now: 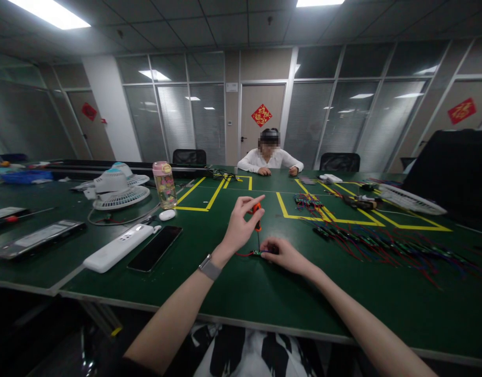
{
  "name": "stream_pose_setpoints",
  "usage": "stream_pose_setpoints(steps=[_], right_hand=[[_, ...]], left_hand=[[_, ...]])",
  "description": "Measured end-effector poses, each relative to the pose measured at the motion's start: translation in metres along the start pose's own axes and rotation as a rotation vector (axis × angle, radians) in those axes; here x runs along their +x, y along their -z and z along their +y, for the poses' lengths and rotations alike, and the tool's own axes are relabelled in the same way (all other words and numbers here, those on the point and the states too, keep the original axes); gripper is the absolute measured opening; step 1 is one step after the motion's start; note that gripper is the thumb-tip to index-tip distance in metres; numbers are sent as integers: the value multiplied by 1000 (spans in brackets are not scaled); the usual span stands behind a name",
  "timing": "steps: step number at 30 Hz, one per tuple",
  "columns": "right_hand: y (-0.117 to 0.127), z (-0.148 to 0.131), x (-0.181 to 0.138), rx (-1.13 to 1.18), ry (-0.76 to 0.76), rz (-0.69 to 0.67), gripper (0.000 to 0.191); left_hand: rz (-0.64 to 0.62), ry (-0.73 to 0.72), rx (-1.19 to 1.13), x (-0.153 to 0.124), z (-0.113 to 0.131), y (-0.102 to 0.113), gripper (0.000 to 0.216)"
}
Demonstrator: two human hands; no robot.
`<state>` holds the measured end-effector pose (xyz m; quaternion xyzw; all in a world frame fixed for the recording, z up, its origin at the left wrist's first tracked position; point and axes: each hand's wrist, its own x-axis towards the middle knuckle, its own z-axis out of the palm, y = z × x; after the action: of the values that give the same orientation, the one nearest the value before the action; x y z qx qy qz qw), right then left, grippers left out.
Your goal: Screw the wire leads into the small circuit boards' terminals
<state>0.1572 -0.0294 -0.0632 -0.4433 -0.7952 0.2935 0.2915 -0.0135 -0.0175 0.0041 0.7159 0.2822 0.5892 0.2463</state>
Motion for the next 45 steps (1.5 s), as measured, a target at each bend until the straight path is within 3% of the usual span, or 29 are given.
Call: stream_pose_setpoints(steps=[4, 9, 14, 18, 23, 28, 33, 38, 42, 45], right_hand=[[0, 0, 0, -14, 4, 6, 10], [0, 1, 0, -8, 5, 11, 10], [0, 1, 1, -16, -9, 7, 9], [0, 1, 1, -14, -4, 12, 9], [0, 2, 1, -15, 1, 10, 9], [0, 3, 1, -21, 11, 14, 9], [0, 2, 1, -4, 6, 1, 10], [1, 1, 0, -10, 5, 4, 10], [0, 4, 1, -7, 15, 7, 10], [-1, 7, 2, -5, 26, 7, 10]], left_hand=[[-92, 58, -179, 0, 0, -1, 36], [15, 22, -17, 0, -1, 0, 31], [-39, 84, -187, 1, -3, -1, 35], [74, 19, 10, 1, -2, -1, 31], [-47, 63, -156, 1, -1, 0, 34], [47, -8, 38, 1, -2, 0, 30], [-56, 52, -161, 0, -3, -2, 35], [32, -34, 75, -1, -1, -1, 29], [-59, 32, -142, 1, -2, 0, 32], [-22, 41, -87, 2, -1, 1, 29]])
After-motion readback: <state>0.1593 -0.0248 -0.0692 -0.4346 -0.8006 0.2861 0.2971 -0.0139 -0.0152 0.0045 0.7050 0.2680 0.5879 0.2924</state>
